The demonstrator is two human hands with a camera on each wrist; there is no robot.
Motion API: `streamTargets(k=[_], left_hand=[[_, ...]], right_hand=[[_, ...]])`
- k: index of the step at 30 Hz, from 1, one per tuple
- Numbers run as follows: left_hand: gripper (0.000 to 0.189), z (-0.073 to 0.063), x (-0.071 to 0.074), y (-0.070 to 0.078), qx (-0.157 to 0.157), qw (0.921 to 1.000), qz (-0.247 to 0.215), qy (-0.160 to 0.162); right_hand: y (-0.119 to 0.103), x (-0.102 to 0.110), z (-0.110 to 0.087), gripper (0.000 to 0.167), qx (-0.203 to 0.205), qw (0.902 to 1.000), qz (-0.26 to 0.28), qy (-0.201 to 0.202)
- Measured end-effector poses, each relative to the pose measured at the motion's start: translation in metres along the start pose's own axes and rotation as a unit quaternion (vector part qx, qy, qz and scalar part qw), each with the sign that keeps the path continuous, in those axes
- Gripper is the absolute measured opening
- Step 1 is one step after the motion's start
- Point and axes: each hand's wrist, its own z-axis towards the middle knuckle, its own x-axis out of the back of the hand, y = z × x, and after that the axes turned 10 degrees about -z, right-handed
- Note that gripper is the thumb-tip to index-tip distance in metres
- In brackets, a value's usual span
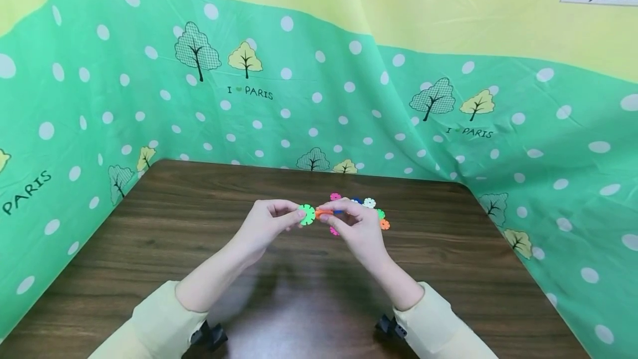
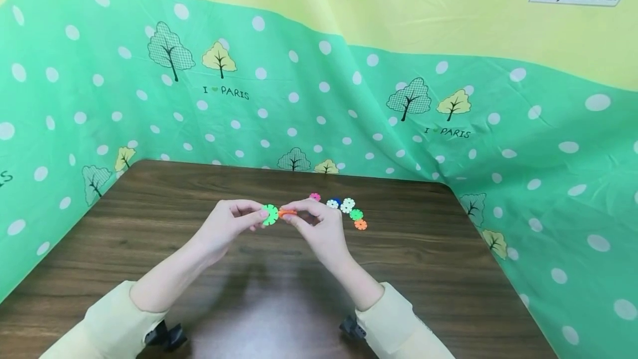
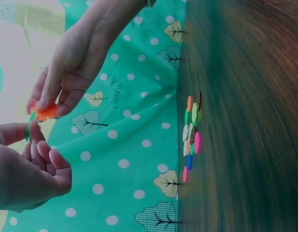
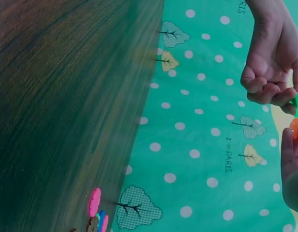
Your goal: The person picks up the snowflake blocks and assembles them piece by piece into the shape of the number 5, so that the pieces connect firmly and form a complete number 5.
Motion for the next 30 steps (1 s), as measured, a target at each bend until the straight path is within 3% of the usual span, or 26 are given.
streamTargets(k=[5, 12, 22, 27, 30], left_hand=[[0.019, 0.001, 0.000, 0.002, -0.005, 0.9998, 0.020, 0.004], [0.017, 0.001, 0.000, 0.005, -0.014, 0.9989, 0.044, 0.002], [0.018, 0.004, 0.002, 0.004, -0.005, 0.9989, 0.047, 0.005], [0.020, 0.006, 0.000, 0.002, -0.009, 0.9990, 0.043, -0.005], [0.021, 0.007, -0.001, 0.002, -0.013, 0.9990, 0.042, -0.009]], right_hand=[[0.014, 0.001, 0.001, 0.019, 0.057, 0.9982, -0.019, 0.007], [0.016, 0.003, 0.000, 0.020, 0.029, 0.9994, -0.016, 0.009], [0.011, 0.005, 0.000, 0.017, 0.027, 0.9994, 0.006, 0.023], [-0.002, 0.007, 0.002, 0.016, 0.037, 0.9990, -0.013, 0.023], [0.004, 0.006, 0.002, 0.015, 0.048, 0.9985, -0.020, 0.017]])
